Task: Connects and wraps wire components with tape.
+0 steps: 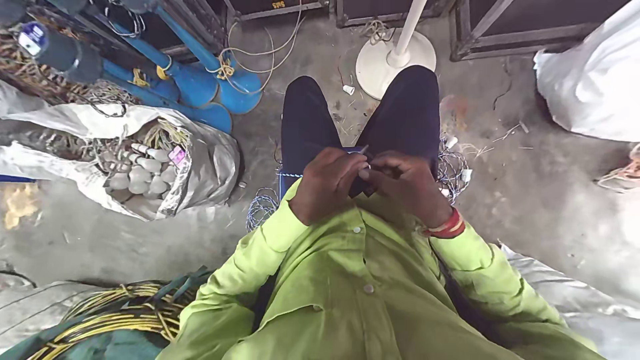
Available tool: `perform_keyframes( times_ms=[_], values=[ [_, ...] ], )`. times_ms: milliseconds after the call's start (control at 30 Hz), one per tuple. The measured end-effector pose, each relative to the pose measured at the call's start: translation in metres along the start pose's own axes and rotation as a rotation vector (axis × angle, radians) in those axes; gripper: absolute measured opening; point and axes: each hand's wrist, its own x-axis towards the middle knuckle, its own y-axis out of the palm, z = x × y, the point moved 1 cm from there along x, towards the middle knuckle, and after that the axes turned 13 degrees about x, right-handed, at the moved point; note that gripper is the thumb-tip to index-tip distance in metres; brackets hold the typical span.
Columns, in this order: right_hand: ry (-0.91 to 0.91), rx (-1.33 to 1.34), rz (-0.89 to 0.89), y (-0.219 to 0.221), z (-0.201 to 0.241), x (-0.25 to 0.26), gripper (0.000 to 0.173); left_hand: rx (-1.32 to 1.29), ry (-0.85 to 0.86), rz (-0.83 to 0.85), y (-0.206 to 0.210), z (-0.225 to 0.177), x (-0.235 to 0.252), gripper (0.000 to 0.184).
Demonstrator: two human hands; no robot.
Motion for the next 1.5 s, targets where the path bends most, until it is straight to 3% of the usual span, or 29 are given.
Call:
perform_keyframes(
  times_ms=[167, 333, 467, 633, 767, 900, 1067, 1167, 1267, 1500],
  values=[
    [0.169, 0.233, 0.087, -0.013, 0.012, -0.002, 0.011, -0.101, 0.120, 0.097, -0.001, 0.012, 0.007, 0.024],
    [0.367, 0.537, 0.099, -0.011, 0.001, 0.002, 0.018, 0.037, 0.304, 0.163, 0.004, 0.021, 0.011, 0.037],
    [0.382, 0.472, 0.121, -0.010, -0.001, 0.001, 0.018, 0.119, 0.405, 0.126, 0.006, 0.021, 0.007, 0.032],
    [0.254, 0.145, 0.066, -0.020, 0.002, 0.002, 0.009, 0.055, 0.407, 0.022, 0.006, 0.027, 0.001, 0.021],
    [0.141, -0.047, 0.018, -0.017, -0.002, 0.002, 0.013, -0.211, 0.106, 0.092, 0.009, 0.014, -0.001, 0.022],
    [-0.119, -0.241, -0.043, -0.006, -0.002, 0.000, 0.043, -0.172, -0.081, 0.114, 0.005, 0.006, -0.001, 0.019],
    [-0.518, -0.347, -0.013, -0.004, 0.001, -0.003, 0.021, -0.305, -0.179, 0.165, 0.000, 0.003, 0.000, 0.021],
    [-0.553, -0.394, -0.049, -0.009, 0.001, -0.001, 0.023, -0.587, -0.199, 0.373, -0.002, 0.010, 0.001, 0.029],
    [-0.555, -0.332, -0.082, -0.015, -0.002, 0.002, 0.020, -0.574, -0.133, 0.490, -0.006, 0.019, 0.003, 0.031],
    [-0.441, -0.225, -0.021, -0.018, -0.001, 0.007, 0.018, -0.247, 0.024, 0.230, 0.002, 0.008, 0.002, 0.021]
  ],
)
